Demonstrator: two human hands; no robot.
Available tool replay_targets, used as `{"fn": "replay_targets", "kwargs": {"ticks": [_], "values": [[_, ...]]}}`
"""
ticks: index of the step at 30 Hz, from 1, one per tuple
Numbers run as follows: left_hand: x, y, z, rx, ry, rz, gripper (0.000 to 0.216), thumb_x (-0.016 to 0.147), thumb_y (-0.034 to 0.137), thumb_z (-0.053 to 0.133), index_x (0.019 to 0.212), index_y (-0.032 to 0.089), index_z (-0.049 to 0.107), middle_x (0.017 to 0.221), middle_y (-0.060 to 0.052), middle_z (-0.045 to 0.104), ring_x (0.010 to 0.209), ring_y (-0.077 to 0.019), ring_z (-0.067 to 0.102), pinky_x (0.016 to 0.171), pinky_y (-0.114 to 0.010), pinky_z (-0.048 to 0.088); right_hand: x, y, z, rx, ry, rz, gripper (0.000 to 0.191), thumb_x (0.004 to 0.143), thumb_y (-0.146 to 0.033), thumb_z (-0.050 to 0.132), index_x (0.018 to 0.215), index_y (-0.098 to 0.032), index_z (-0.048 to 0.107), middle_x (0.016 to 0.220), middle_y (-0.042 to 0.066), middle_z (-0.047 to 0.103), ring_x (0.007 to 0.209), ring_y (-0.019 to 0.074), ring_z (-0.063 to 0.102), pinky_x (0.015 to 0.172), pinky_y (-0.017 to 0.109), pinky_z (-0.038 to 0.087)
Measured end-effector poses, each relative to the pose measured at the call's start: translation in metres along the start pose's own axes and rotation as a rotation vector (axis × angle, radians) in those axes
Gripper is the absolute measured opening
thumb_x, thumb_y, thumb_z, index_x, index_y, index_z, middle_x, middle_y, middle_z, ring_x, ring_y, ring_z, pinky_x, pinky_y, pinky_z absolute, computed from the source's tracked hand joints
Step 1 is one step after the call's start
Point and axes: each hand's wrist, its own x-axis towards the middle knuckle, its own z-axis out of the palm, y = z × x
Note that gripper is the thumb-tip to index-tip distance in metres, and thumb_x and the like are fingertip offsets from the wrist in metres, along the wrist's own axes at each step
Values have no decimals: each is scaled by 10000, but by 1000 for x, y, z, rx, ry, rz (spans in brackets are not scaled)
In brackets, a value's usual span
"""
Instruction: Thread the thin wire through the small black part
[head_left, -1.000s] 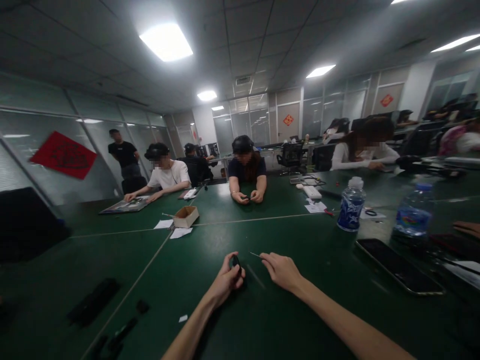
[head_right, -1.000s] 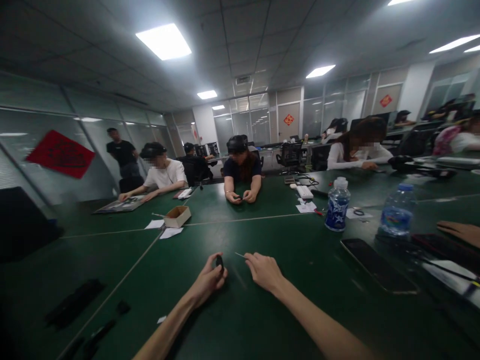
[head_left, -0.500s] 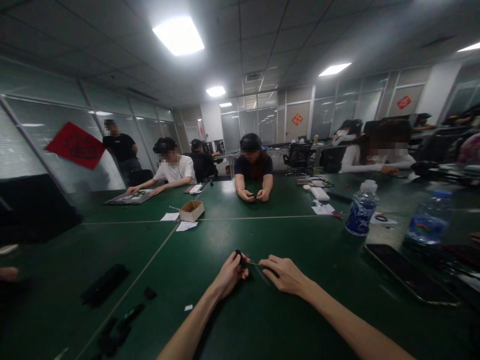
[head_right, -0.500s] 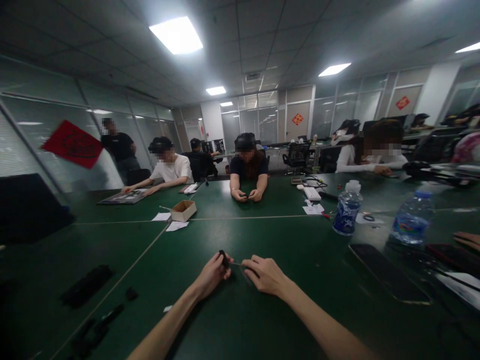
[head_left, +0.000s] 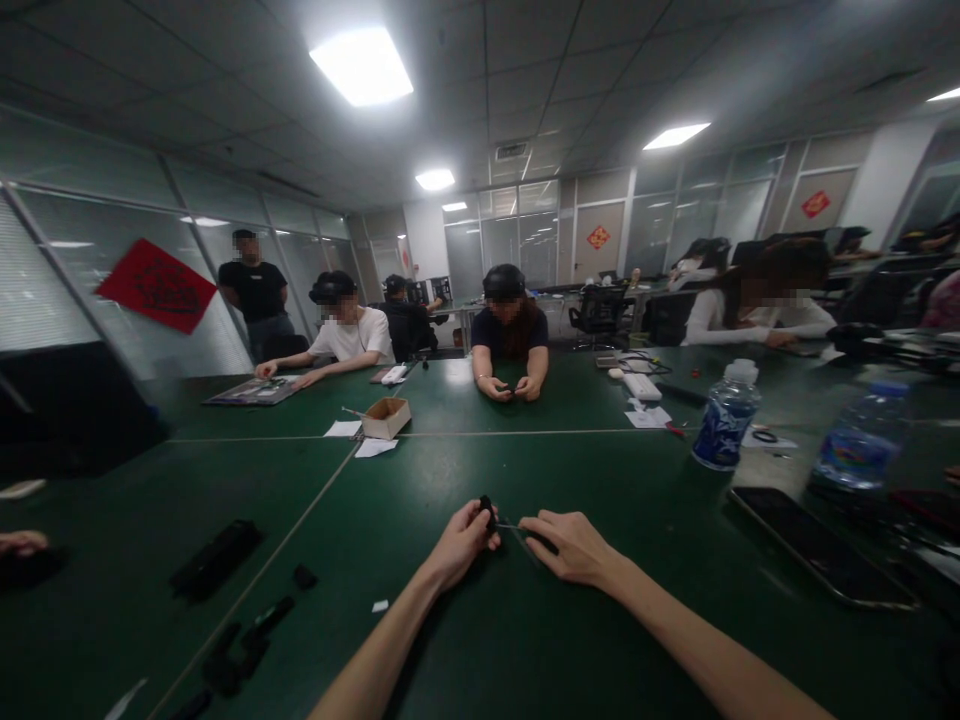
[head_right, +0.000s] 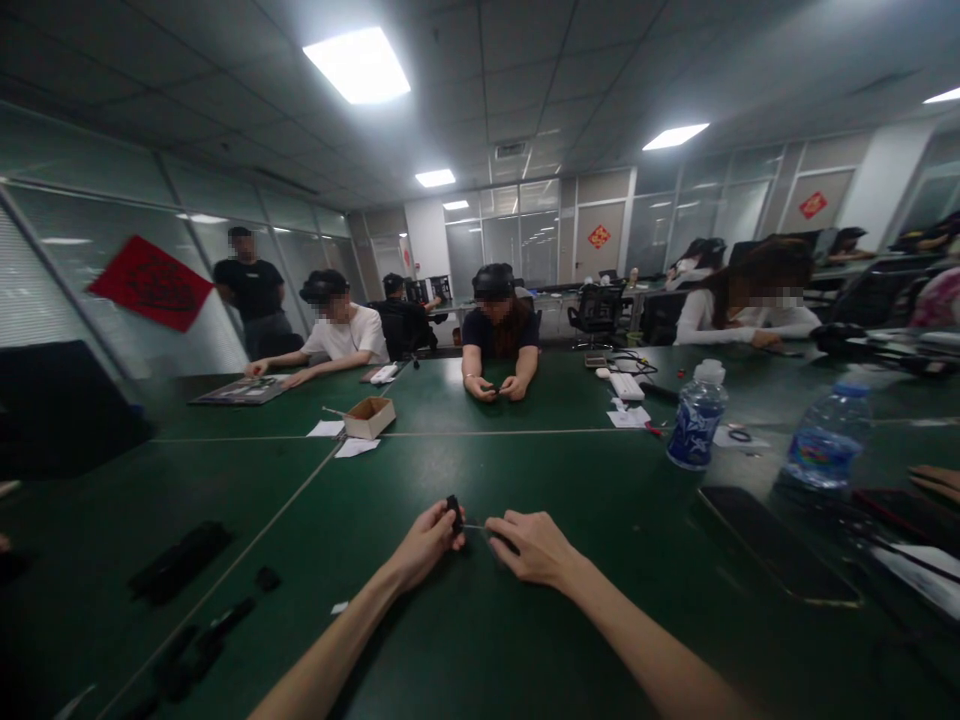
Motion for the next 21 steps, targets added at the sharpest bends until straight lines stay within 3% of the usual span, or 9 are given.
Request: {"fn": "replay_targets", "kwargs": {"ticks": [5, 12, 21], "values": [[-1, 1, 2, 97, -1, 1, 392, 754, 479, 623, 910, 136, 514, 808, -25, 550, 622, -111, 557, 605, -237, 441, 0, -2, -1, -44, -32, 14, 289, 932, -305, 347, 1088, -212, 572, 861, 46, 618, 682, 124, 563, 588, 215, 372], [-3, 4, 8, 396, 47, 9, 404, 790, 566, 494, 825, 165, 454, 576, 4, 566, 529, -135, 544, 546, -243, 397, 1, -6, -1, -111, -81, 88, 280, 929, -293, 359, 1100, -224, 570, 872, 55, 639, 720, 147, 597, 588, 221, 375], [-4, 5, 12, 511, 78, -9, 388, 829, 574, 384, 823, 187, 412, 599, 15, 552, 524, -131, 528, 553, -262, 409, 2, -2, 7, -30, -14, 168, 295, 942, -304, 325, 1100, -219, 559, 907, 60, 653, 721, 156, 614, 610, 237, 421]]}}
